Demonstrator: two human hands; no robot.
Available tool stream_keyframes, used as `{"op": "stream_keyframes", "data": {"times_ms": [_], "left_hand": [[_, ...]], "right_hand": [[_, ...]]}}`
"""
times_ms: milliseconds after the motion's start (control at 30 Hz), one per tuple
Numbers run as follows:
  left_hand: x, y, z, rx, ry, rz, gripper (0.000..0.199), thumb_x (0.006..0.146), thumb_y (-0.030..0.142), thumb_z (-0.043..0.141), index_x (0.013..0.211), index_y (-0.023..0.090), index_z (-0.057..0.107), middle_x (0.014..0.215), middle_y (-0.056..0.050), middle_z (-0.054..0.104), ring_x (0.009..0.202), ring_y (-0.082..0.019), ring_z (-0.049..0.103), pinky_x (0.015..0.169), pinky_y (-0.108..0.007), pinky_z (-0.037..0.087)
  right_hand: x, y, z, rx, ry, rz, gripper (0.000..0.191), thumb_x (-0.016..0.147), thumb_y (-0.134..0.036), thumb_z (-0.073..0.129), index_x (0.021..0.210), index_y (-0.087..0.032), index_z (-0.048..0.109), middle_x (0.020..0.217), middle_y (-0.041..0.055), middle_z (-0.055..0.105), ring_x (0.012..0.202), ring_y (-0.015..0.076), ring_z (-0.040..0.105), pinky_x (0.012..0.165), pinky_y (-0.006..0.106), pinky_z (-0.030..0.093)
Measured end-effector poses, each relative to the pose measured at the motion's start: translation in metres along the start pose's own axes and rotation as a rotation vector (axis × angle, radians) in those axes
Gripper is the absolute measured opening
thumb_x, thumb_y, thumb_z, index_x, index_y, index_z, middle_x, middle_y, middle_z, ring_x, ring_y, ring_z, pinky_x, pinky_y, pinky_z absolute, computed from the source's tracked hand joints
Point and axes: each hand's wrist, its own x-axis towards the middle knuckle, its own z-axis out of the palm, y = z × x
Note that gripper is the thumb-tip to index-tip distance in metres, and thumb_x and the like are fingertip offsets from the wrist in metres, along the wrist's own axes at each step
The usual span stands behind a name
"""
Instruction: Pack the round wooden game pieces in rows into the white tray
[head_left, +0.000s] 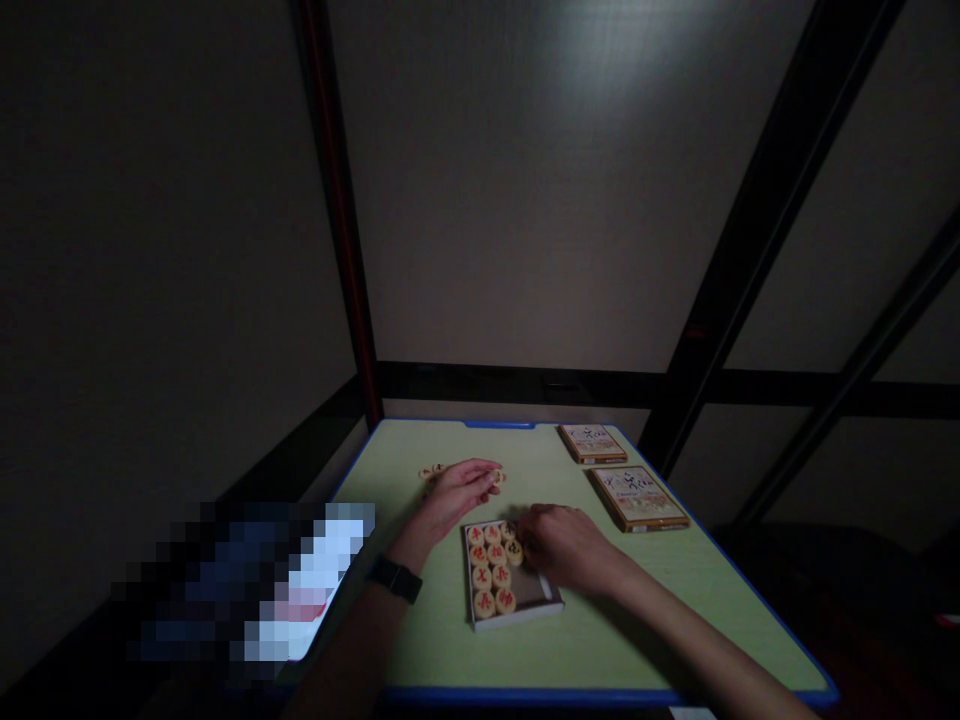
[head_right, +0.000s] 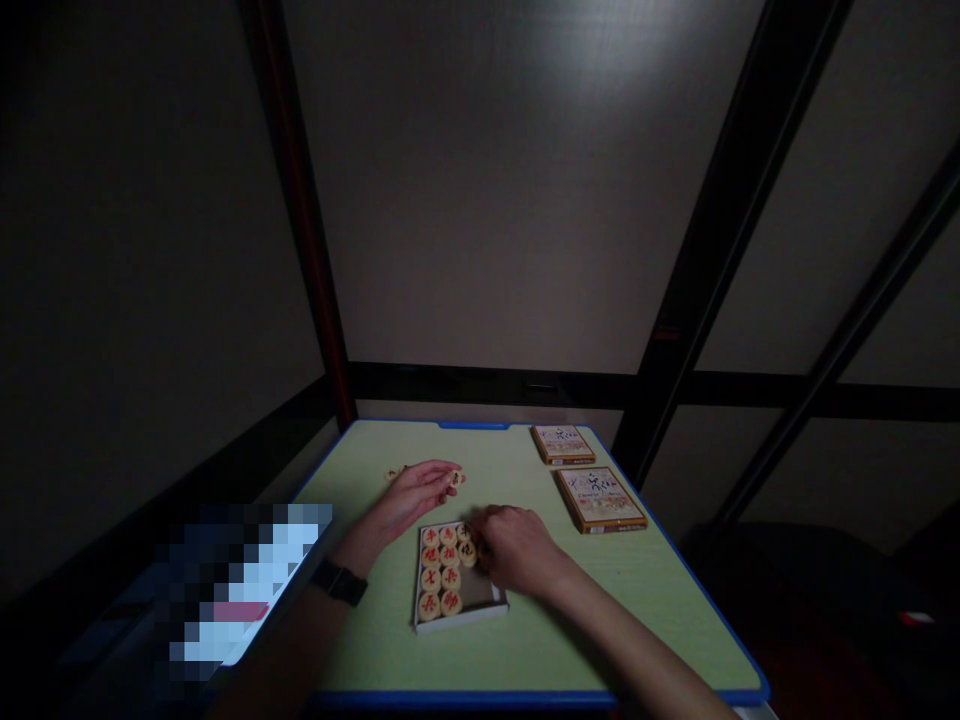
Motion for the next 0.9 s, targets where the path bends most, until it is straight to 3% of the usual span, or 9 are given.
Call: {"op": "stream_keyframes", "data": {"times_ms": [433,900], "left_hand": [[-0.001,0.000,0.001,0.005,-0.021,-0.005,0.037,0.064,0.031,0.090,0.093,0.014,0.073,0.094,-0.007,0.071,0.076,-0.012,0.063,0.069,-0.023,0.043],[0.001,-0.001,0.001,0.033,-0.030,-0.007,0.041,0.063,0.035,0.090,0.094,0.015,0.073,0.093,-0.006,0.070,0.076,-0.011,0.062,0.070,-0.023,0.043]], "right_hand": [[0.001,-0.008,-0.012,-0.083,-0.104,-0.032,0.021,0.074,-0.020,0.062,0.093,-0.019,0.073,0.102,0.0126,0.075,0.088,0.0264,0.070,0.064,0.029,0.041],[-0.001,-0.013,-0.013,-0.153,-0.084,0.053,0.023,0.081,-0.027,0.065,0.099,-0.017,0.074,0.105,0.0150,0.074,0.097,0.0287,0.069,0.076,0.032,0.048]]}}
